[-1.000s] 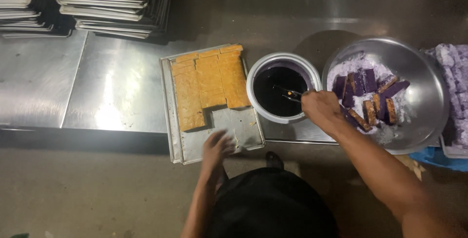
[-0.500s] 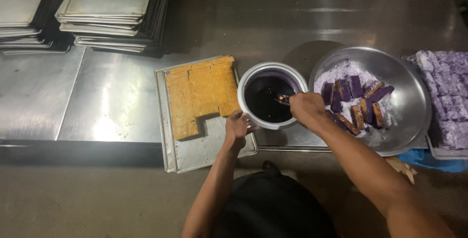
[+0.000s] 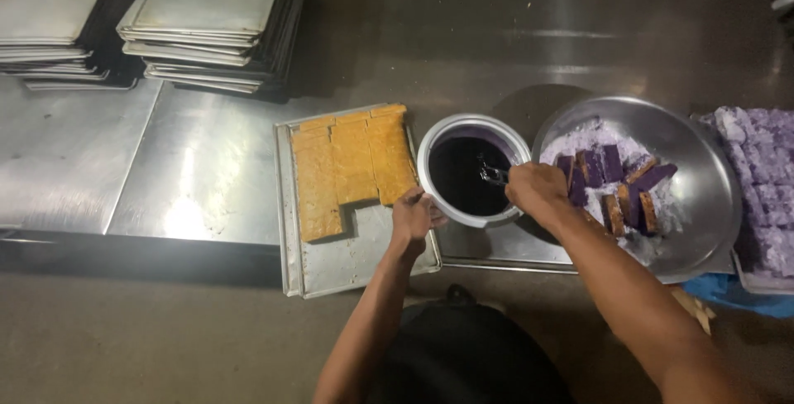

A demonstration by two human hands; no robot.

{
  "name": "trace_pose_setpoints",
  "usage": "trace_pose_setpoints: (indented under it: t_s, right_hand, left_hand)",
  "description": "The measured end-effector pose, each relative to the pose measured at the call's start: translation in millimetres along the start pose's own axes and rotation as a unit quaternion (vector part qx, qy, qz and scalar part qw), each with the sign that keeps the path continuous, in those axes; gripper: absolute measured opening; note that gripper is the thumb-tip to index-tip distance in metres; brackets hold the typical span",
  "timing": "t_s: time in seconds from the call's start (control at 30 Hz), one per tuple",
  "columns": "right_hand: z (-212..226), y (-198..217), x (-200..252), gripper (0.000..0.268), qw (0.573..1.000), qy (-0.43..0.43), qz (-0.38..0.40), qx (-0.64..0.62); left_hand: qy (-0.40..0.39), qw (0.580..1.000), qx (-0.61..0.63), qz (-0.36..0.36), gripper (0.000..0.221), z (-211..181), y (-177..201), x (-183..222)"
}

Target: Dipping slices of bread into a dark ube syrup and coating them with shredded coconut flakes.

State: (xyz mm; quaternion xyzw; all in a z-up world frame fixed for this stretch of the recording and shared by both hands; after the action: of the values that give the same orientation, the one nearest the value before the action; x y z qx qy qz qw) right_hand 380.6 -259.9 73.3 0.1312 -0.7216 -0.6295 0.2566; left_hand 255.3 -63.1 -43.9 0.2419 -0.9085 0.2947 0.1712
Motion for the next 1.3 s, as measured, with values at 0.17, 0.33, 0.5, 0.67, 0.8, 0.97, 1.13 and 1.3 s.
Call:
trace_pose_setpoints:
  t_s: [0.17, 0.33, 0.5, 0.67, 0.8, 0.97, 1.13, 1.3]
  right_hand:
    - [-4.2, 5.3, 5.6, 0.032, 0.999, -0.030, 0.037, -0.022]
    - [-20.8, -7.5, 17.5, 0.037, 0.997, -0.046, 0.007, -0.068]
    - [-25.6, -17.4, 42.1, 0.040, 0.968, -0.048, -0.087, -0.231]
    - [-22.0, -27.3, 66.1, 0.041, 0.944, -0.072, -0.149, -0.284]
    - [-19.9, -26.5, 75.5, 0.043, 0.939, -0.102, -0.165, -0.285]
    - [-19.8, -24.4, 78.5, 0.044, 0.937, -0.111, -0.168, -0.285]
    - [-21.3, -27.0, 82.0, 0.041, 0.934, -0.094, -0.185, -0.290]
    - [-18.7, -18.7, 82.1, 0.038, 0.938, -0.088, -0.167, -0.291]
  left_hand:
    - [-0.020, 0.999, -0.021, 0.014, 0.022, -0.7, 1.2, 0.6]
    - [-0.017, 0.999, -0.035, 0.012, 0.022, 1.6, 6.0, 2.4]
    - [0.013, 1.000, -0.003, 0.006, 0.021, -2.9, 5.8, 7.3]
    - [0.020, 1.000, 0.002, -0.006, 0.023, 3.3, 9.8, 6.6]
    - [0.016, 0.999, 0.027, 0.011, 0.020, 5.5, 13.5, 4.9]
    - [0.014, 1.000, 0.006, 0.017, 0.020, -9.2, 5.0, 12.5]
    - [0.020, 1.000, -0.004, 0.021, 0.017, -12.1, 2.8, 12.0]
    - [0.018, 1.000, -0.011, 0.020, 0.020, -12.5, 2.9, 9.7]
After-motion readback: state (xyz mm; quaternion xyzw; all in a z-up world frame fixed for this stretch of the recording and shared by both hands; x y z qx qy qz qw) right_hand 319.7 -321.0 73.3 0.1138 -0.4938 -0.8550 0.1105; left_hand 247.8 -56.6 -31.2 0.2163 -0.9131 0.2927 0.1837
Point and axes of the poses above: each hand's wrist, its own x-axis away from the middle knuckle, its own y-axis out of the back of the hand, z = x × y, the point moved 4 cm from there along -x, towards the middle knuckle, and after that the axes turned 2 degrees about x, right-handed, at the moved point
